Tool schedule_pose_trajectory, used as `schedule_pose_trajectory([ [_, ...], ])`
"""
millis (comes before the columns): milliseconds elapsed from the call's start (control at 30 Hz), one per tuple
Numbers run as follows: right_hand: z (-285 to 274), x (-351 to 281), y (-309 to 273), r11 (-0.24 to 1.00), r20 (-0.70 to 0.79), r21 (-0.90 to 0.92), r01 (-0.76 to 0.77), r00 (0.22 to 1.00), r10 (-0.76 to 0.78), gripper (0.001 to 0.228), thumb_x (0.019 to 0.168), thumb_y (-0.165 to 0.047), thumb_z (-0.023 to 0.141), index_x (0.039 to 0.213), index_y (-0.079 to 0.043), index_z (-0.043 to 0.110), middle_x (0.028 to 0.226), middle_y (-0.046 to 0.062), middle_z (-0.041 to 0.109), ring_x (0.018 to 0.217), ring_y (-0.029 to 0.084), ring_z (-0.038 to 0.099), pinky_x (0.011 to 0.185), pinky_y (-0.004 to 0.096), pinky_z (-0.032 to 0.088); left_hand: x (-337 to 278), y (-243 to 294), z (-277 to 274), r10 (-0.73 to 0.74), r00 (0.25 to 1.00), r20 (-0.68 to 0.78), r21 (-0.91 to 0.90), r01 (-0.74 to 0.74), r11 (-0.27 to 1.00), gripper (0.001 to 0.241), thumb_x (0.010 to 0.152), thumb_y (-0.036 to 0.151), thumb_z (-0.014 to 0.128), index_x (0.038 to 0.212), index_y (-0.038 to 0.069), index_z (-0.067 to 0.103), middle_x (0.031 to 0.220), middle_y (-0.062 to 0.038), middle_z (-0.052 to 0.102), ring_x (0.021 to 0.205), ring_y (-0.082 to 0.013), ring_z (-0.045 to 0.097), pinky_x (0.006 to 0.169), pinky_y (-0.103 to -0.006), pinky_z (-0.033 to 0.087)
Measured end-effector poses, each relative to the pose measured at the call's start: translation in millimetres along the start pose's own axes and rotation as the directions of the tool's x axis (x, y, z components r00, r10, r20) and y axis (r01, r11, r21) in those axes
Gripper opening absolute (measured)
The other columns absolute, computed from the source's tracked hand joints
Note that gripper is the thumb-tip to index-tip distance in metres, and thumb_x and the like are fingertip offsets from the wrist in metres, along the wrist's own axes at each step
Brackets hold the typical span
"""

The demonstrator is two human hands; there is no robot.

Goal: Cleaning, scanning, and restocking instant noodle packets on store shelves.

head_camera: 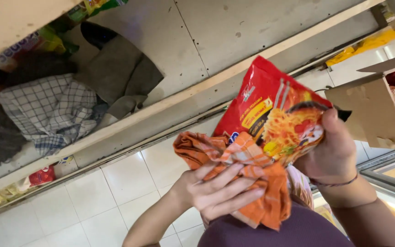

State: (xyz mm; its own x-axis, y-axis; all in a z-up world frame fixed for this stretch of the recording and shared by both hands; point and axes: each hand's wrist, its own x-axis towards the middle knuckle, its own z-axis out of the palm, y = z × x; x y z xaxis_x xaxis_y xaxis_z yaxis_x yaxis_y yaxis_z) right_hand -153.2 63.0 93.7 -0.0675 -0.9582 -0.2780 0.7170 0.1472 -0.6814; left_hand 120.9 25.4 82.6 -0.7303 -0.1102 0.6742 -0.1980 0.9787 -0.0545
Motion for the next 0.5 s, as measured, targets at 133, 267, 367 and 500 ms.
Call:
schedule_pose_trajectory([
  [133,-60.6,-6.4,40.4,0.995,0.089,-0.104,-0.011,0.996,0.02,0.09,0.098,-0.067,0.059,0.15,0.006,0.047,0.14,0.022,0.062,0.126,0.039,0.061,0.11,0.054,0.048,29.7,-0.2,13.4,-0.072,0.997,0.007,0.058,0.071,0.996,0.041,0.106,0.051,0.066,0.141,0.032,0.067,0.149,0.003,0.057,0.138,-0.0218,0.052,0.121,-0.0581,0.031],
  [267,-63.5,-4.7,48.4,0.934,0.34,-0.288,-0.213,0.888,0.308,0.107,0.097,-0.082,0.036,0.158,0.006,0.029,0.15,0.025,0.051,0.135,0.034,0.053,0.111,0.046,0.046,51.4,-8.2,27.7,-0.364,0.915,-0.175,-0.007,0.368,0.93,0.05,0.108,0.052,0.062,0.153,0.033,0.052,0.168,-0.001,0.033,0.153,-0.0354,0.027,0.125,-0.073,0.021],
  [367,-22.0,-3.1,47.0,0.928,0.346,-0.261,-0.266,0.872,0.348,0.117,0.084,-0.086,0.035,0.164,-0.004,0.015,0.167,0.013,0.032,0.15,0.025,0.037,0.122,0.041,0.034,54.6,-5.6,38.0,-0.583,0.794,-0.173,-0.242,0.54,0.806,0.054,0.107,0.055,0.063,0.153,0.029,0.05,0.167,-0.006,0.032,0.156,-0.0454,0.026,0.126,-0.0775,0.024],
  [500,-20.1,5.4,35.2,0.901,0.392,0.196,-0.386,0.873,0.289,0.115,0.091,-0.083,0.042,0.167,0.0,0.016,0.171,0.017,0.025,0.154,0.033,0.031,0.125,0.045,0.029,42.8,16.0,66.3,-0.484,0.863,-0.147,-0.067,0.479,0.875,0.06,0.098,0.058,0.066,0.152,0.034,0.054,0.171,-0.003,0.03,0.162,-0.0407,0.018,0.13,-0.071,0.012],
])
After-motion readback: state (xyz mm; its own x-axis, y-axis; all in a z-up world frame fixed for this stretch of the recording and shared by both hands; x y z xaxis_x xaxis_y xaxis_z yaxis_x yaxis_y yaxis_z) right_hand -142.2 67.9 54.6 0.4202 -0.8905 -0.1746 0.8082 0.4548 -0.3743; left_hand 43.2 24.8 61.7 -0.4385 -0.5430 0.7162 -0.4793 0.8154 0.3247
